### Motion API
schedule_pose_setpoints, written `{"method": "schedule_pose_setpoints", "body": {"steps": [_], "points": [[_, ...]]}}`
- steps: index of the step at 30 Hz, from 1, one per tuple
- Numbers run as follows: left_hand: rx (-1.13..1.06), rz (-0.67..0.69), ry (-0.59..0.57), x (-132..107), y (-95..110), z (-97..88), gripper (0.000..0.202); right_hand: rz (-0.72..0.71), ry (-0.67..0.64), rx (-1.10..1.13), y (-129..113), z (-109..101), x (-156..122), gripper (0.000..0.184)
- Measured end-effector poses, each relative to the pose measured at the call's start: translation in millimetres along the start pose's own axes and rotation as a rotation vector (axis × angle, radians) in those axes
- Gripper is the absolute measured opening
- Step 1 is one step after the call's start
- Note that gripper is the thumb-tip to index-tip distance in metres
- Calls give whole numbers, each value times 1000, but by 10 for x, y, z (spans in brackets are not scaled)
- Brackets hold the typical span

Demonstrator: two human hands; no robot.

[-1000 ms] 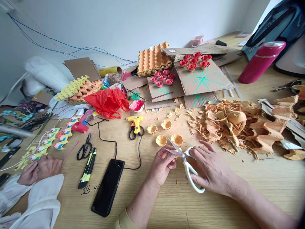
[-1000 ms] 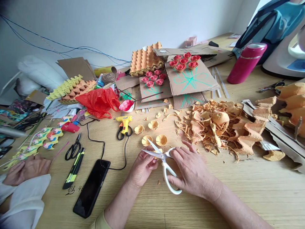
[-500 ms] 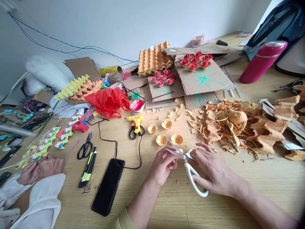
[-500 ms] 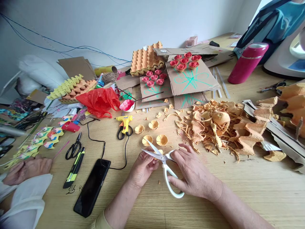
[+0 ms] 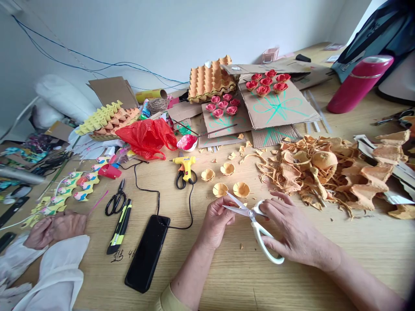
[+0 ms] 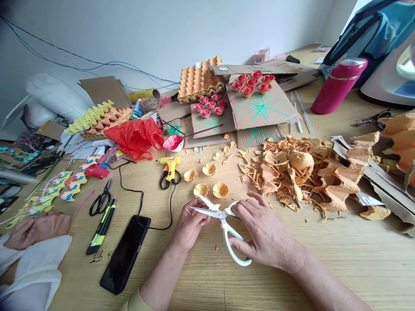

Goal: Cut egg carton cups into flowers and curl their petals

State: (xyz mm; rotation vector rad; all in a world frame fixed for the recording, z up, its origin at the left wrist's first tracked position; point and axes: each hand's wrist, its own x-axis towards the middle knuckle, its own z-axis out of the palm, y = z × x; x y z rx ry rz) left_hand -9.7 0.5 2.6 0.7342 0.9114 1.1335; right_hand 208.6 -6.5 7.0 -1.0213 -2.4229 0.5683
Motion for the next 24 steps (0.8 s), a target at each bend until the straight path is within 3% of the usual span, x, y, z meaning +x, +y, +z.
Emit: {"method": "schedule_pose_setpoints", "body": {"steps": [12, 19, 24], "points": [[137, 18, -14, 1, -16, -63, 28, 37, -40, -14, 24, -18, 5, 28], [31, -28, 28, 8, -13, -27, 30, 110, -47, 174, -24, -31, 34, 25], [11, -34, 48, 5, 8, -13, 32, 92, -53, 187, -40, -19, 32, 24]]}}
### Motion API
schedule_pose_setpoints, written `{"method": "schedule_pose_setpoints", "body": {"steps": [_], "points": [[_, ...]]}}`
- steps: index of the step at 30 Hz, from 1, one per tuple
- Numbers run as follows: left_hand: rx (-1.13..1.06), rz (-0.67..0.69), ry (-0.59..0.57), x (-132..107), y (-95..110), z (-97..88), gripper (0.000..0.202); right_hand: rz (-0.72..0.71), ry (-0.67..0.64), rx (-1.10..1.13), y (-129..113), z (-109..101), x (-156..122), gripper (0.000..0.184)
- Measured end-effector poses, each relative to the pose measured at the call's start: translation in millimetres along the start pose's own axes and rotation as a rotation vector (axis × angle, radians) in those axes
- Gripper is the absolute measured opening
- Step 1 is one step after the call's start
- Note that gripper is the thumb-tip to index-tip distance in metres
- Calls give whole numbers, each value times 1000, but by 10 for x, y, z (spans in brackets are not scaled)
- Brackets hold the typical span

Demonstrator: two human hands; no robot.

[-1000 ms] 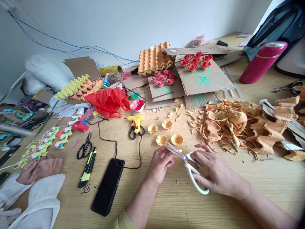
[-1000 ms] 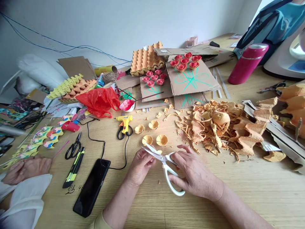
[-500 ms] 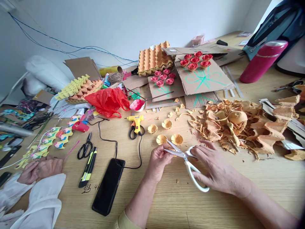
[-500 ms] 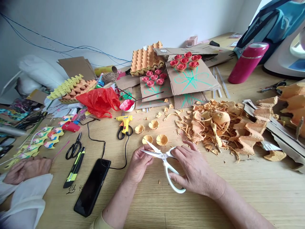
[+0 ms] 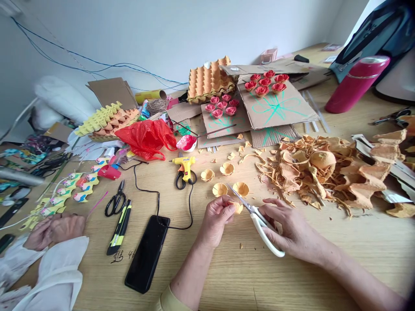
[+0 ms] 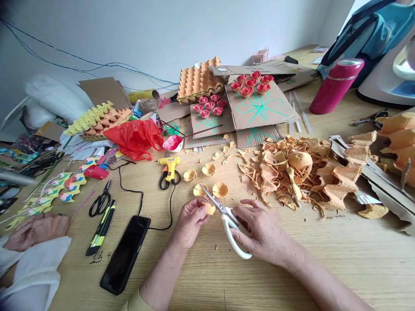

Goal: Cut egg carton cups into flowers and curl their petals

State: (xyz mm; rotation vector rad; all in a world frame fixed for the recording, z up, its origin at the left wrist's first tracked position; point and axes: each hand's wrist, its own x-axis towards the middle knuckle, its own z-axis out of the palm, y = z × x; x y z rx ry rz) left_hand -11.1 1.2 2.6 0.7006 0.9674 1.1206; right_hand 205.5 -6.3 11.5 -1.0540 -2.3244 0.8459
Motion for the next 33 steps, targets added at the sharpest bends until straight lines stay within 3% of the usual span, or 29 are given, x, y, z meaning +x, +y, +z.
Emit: {"method": "schedule_pose_setpoints", "body": {"steps": [16, 33], "points": [[175, 57, -29, 4, -34, -81, 25, -4, -60, -113, -8, -48, -2, 16], [203, 39, -25, -9, -23, -64, 26, -21, -54, -132, -31, -91, 21, 16]]}}
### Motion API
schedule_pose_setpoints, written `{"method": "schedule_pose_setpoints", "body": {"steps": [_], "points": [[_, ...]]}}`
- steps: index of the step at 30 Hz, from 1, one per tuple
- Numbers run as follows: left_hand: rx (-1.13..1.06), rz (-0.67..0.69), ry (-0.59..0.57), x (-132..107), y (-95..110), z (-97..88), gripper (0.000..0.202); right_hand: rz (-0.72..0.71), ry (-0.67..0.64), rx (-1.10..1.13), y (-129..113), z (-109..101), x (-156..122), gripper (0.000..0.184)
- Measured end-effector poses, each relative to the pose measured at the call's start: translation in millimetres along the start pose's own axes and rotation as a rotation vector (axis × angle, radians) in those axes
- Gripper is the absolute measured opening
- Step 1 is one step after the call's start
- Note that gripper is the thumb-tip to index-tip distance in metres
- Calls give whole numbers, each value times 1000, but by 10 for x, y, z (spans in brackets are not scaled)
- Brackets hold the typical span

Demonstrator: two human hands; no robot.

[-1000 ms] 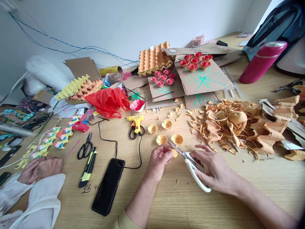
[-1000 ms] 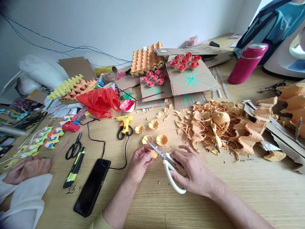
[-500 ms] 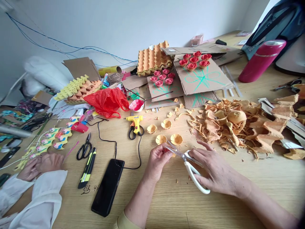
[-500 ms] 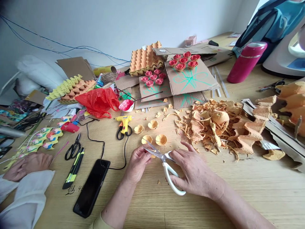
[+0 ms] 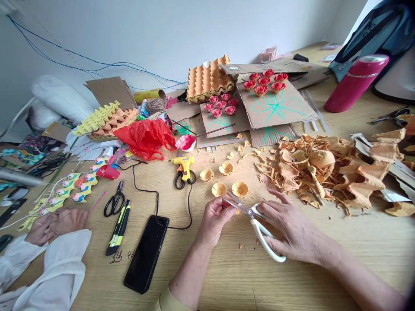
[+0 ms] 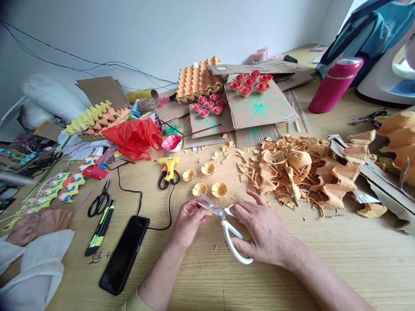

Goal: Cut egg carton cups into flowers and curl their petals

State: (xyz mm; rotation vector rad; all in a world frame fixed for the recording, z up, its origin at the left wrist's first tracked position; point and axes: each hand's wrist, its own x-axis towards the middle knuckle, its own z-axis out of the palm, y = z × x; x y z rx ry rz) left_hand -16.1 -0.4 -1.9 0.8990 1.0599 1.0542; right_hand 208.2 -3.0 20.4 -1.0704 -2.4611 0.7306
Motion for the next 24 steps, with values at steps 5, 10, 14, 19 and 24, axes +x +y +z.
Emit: {"method": "schedule_pose_setpoints", "body": {"steps": [5, 10, 14, 19, 24], "points": [[-31, -26, 1, 1, -18, -7, 29, 6, 19, -24, -1, 14, -16, 19], [-23, -25, -11, -2, 4, 1, 30, -1, 3, -25, 9, 17, -19, 19], [-14, -5, -19, -3, 38, 22, 29, -12, 1, -9, 11, 10, -16, 16], [-36, 2, -30, -4, 63, 51, 27, -34, 13, 8, 14, 24, -31, 19], [-70, -20, -6, -8, 61, 54, 28, -40, 0, 59, 28, 32, -45, 16]]}}
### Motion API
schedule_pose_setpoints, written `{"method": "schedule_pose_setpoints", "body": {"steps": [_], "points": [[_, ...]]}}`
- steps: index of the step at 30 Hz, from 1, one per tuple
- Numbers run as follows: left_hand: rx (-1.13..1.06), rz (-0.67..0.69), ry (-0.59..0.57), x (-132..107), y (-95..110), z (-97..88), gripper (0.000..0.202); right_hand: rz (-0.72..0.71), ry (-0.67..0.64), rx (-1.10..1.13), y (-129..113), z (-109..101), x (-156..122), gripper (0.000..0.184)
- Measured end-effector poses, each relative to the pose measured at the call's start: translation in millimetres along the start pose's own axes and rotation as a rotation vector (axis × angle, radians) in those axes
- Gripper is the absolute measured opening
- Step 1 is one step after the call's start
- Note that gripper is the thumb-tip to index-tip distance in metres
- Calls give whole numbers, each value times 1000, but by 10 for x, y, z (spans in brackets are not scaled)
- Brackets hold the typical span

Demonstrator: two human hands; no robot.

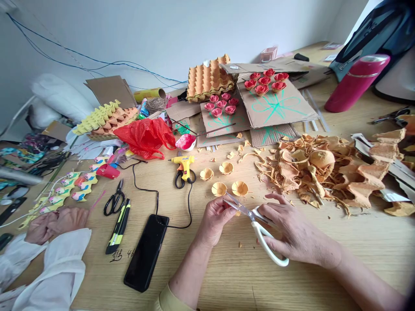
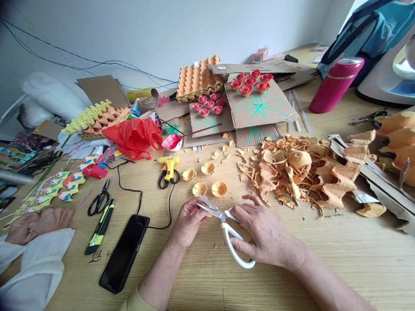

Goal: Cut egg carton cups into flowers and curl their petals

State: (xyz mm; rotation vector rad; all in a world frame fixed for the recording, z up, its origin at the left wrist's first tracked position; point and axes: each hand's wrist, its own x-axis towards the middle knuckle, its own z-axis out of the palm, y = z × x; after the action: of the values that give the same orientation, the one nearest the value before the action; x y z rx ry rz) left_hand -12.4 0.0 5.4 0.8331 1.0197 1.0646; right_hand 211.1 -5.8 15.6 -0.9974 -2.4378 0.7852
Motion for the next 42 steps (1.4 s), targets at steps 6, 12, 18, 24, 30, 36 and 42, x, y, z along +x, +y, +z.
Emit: {"method": "schedule_pose_setpoints", "body": {"steps": [6, 12, 18, 24, 30, 36, 42], "points": [[-35, -21, -8, 11, -37, -34, 30, 94, 2, 123, -24, 12, 24, 19], [-4, 96, -50, 11, 19, -16, 25, 272, -4, 551, -22, 57, 19, 34], [-158, 71, -163, -14, 62, 31, 25, 368, -208, 1052, 68, 87, -16, 51], [-80, 35, -187, -10, 17, 33, 29, 364, -13, 1044, 16, 14, 47, 53], [-21, 37, -146, 9, -20, 3, 33, 376, 127, 978, 69, 54, 26, 43], [94, -13, -199, -34, -22, 71, 40, 331, 212, 879, 56, 152, 22, 29], [305, 45, -260, -78, -86, 89, 41, 350, 216, 920, -11, 211, 49, 28]]}}
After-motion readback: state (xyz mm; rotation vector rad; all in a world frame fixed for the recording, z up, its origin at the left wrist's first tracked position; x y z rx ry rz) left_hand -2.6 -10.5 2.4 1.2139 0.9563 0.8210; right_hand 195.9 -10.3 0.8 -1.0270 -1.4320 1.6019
